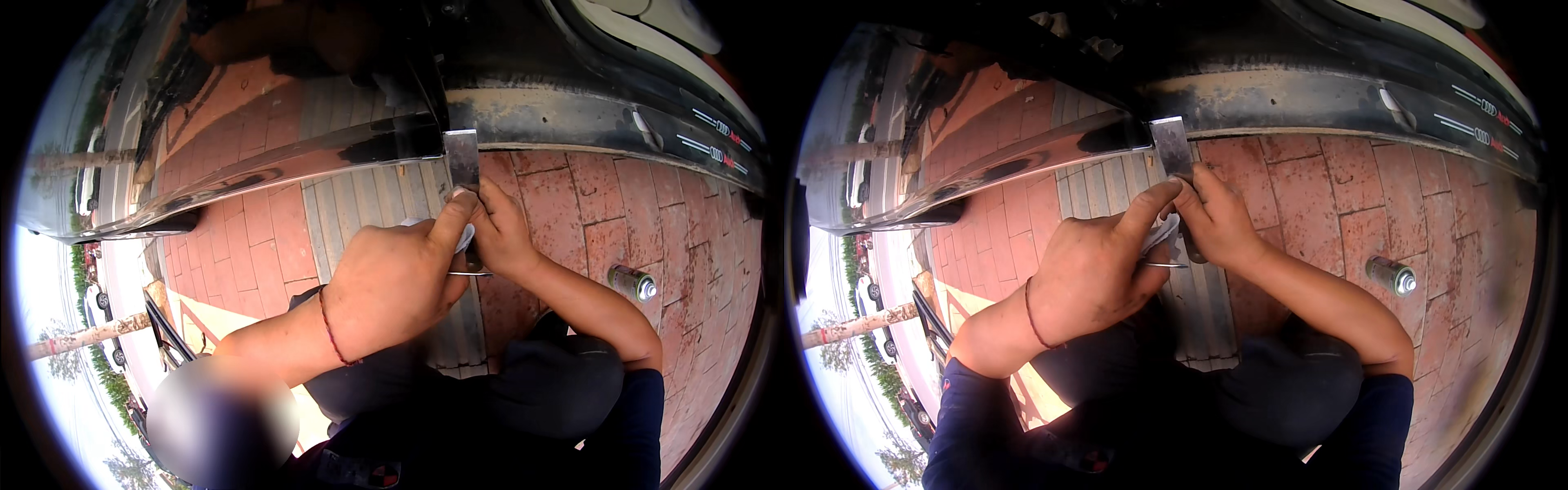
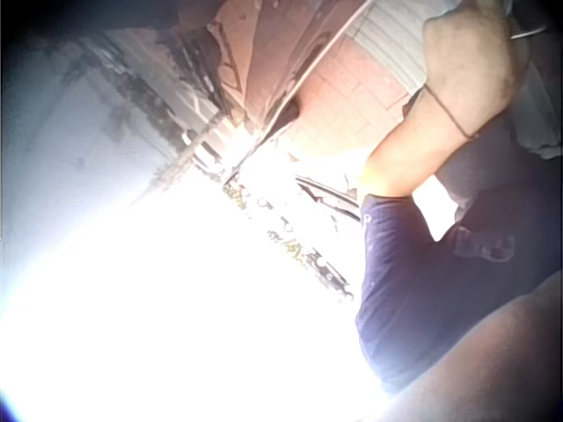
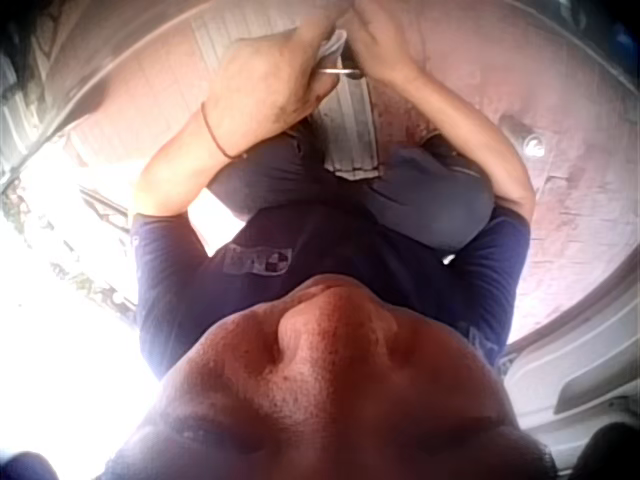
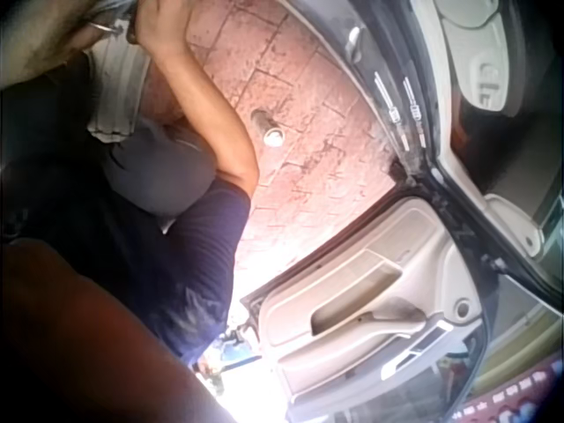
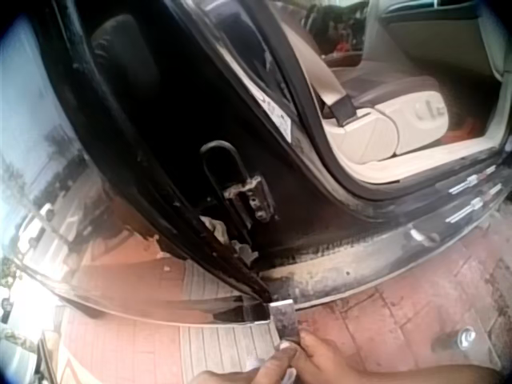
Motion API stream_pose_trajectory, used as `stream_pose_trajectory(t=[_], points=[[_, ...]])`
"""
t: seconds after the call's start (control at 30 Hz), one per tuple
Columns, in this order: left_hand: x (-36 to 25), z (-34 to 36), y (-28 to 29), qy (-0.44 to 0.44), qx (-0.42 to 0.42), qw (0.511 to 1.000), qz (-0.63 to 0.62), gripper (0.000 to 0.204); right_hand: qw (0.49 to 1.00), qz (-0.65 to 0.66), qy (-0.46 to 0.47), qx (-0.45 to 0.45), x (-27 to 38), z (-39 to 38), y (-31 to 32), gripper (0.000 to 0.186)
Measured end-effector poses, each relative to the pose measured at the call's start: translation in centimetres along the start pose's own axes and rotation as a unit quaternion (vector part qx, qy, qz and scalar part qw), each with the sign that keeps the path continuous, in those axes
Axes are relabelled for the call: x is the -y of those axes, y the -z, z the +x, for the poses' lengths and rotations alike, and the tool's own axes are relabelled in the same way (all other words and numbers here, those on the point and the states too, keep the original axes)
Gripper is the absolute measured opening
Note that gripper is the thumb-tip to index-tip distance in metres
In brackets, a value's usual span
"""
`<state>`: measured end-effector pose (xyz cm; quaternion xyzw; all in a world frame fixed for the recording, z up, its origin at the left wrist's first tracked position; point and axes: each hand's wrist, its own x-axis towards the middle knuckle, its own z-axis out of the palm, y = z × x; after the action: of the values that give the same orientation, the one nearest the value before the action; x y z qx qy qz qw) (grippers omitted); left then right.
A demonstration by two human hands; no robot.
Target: The person cleans and scrapes the edge of a car door using a spray can, a cloth, and a metal scraper tool.
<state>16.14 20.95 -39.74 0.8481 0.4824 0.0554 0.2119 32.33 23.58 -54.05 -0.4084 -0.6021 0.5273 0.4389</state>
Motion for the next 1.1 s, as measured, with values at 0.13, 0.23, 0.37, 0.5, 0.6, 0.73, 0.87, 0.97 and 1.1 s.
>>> stream_pose_trajectory(t=[0.13, 0.23, 0.37, 0.5, 0.6, 0.73, 0.87, 0.97, 1.1], points=[[-0.2, -0.1, -0.2, -0.008, -0.016, 1.000, 0.002, 0.066, 0.999, 0.017, 0.021, -0.030, 0.1, 0.2, -0.3, 0.024], [-0.3, 0.0, 0.0, -0.010, -0.010, 1.000, 0.006, 0.066, 0.999, 0.005, 0.047, -0.026, -0.5, -0.1, -0.3, 0.025], [-0.4, 0.0, 0.0, -0.013, -0.021, 1.000, 0.001, 0.064, 0.998, 0.062, -0.011, -0.027, 1.6, 1.1, -0.4, 0.027], [-0.6, 0.1, -0.2, -0.010, -0.036, 0.999, 0.005, 0.057, 0.998, 0.053, -0.015, -0.019, 0.6, 1.0, -0.1, 0.028], [-0.6, 0.0, 0.1, 0.006, -0.014, 1.000, -0.001, 0.048, 0.998, 0.057, -0.017, -0.003, 0.8, 1.4, 0.1, 0.029], [-0.7, 0.1, -0.1, 0.000, -0.029, 1.000, -0.004, 0.040, 0.996, 0.083, -0.019, -0.001, 0.6, 1.4, 0.1, 0.029], [-0.7, 0.2, -0.2, -0.003, -0.032, 0.999, -0.004, 0.039, 0.996, 0.082, -0.021, 0.000, 1.6, 1.7, 0.3, 0.028], [-0.8, 0.3, -0.1, -0.005, -0.003, 1.000, 0.021, 0.044, 0.996, 0.083, -0.023, -0.002, 1.4, 2.0, 0.3, 0.028], [-0.6, 0.3, -0.1, -0.002, 0.011, 1.000, 0.021, 0.047, 0.996, 0.081, -0.029, 0.002, 2.7, 2.2, 0.6, 0.028]])
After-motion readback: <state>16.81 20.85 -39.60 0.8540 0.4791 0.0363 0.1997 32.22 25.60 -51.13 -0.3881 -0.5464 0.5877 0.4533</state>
